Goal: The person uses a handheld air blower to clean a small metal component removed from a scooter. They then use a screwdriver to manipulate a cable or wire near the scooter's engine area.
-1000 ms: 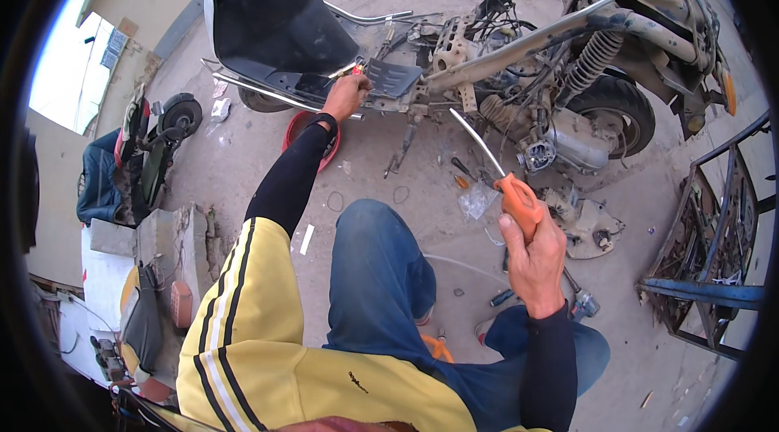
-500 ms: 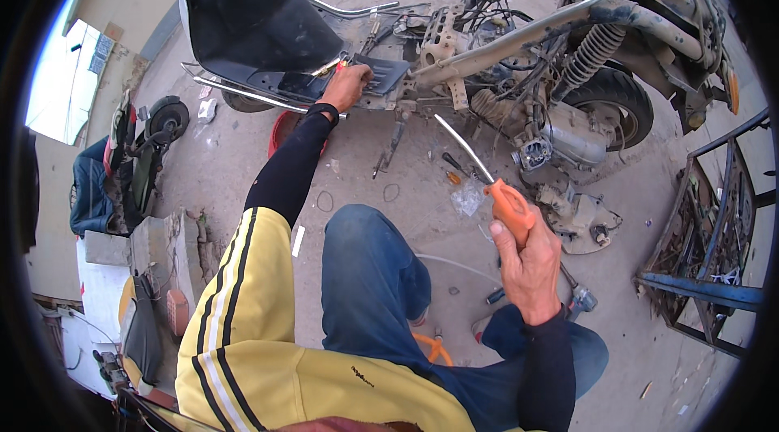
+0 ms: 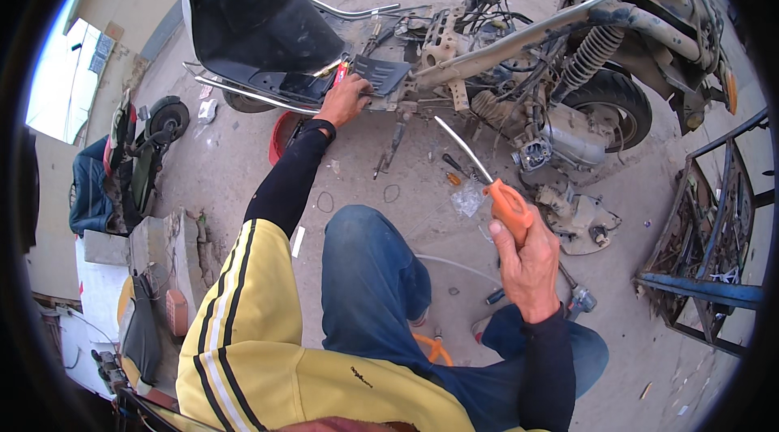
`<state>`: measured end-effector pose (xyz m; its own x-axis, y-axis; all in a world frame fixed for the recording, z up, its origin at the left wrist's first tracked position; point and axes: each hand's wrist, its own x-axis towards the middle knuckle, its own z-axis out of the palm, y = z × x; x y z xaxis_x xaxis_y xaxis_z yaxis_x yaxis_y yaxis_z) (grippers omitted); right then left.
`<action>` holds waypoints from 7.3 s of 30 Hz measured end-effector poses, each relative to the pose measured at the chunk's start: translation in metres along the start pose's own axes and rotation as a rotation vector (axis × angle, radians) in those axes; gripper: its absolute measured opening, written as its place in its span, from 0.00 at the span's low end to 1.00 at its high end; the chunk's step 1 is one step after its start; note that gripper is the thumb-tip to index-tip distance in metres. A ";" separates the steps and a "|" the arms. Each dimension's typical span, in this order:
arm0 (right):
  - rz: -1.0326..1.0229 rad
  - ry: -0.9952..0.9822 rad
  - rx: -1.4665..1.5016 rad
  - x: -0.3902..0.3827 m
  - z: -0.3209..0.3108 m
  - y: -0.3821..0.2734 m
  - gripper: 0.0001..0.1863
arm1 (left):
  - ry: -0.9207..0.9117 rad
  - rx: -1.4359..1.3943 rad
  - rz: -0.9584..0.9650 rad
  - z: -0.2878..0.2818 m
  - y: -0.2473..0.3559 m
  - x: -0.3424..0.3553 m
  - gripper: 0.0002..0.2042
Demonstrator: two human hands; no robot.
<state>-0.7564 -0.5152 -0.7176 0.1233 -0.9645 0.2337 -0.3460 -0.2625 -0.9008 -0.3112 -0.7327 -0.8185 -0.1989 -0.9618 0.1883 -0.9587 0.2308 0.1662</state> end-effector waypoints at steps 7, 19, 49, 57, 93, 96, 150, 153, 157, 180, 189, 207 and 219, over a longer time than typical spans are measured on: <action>0.016 0.007 0.014 0.002 0.001 -0.001 0.18 | 0.021 0.055 0.056 0.006 -0.003 0.003 0.09; -0.036 -0.014 -0.065 0.002 -0.001 0.002 0.23 | 0.079 0.018 0.083 0.007 -0.003 0.004 0.05; -0.038 -0.098 0.273 -0.007 -0.004 -0.017 0.22 | 0.082 -1.295 0.041 -0.155 0.214 -0.087 0.08; -0.045 -0.089 0.279 -0.008 -0.007 -0.016 0.22 | 0.061 -1.281 0.095 -0.160 0.215 -0.085 0.07; -0.206 0.045 -0.127 -0.015 -0.002 -0.030 0.17 | 0.272 -2.118 -0.077 -0.118 0.252 -0.080 0.12; -0.161 0.002 -0.156 -0.016 -0.004 -0.029 0.16 | 0.287 -2.118 -0.070 -0.119 0.252 -0.081 0.12; -0.104 0.030 -0.228 -0.020 0.001 -0.018 0.18 | 0.353 -2.099 -0.086 -0.115 0.267 -0.076 0.08; -0.187 0.089 -0.185 -0.019 0.004 -0.022 0.19 | 0.355 -2.092 -0.055 -0.121 0.270 -0.074 0.08; -0.199 0.138 -0.159 -0.018 0.007 -0.028 0.18 | 0.385 -2.084 -0.080 -0.123 0.271 -0.074 0.08; -0.259 0.108 -0.194 -0.021 0.012 -0.027 0.16 | 0.416 -1.984 -0.192 -0.136 0.268 -0.086 0.10; -0.235 0.086 -0.199 -0.022 0.010 -0.023 0.16 | 0.401 -1.973 -0.183 -0.133 0.262 -0.088 0.10; -0.183 -0.017 0.062 -0.021 0.002 -0.023 0.17 | 0.163 -1.918 -0.149 -0.149 0.227 -0.096 0.09; -0.167 0.019 0.057 -0.016 0.005 -0.022 0.18 | 0.089 -1.845 -0.308 -0.135 0.234 -0.100 0.08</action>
<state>-0.7465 -0.4935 -0.7035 0.1563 -0.9083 0.3879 -0.2685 -0.4171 -0.8683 -0.4881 -0.5631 -0.6673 -0.0163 -0.9998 -0.0149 0.4566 -0.0207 0.8894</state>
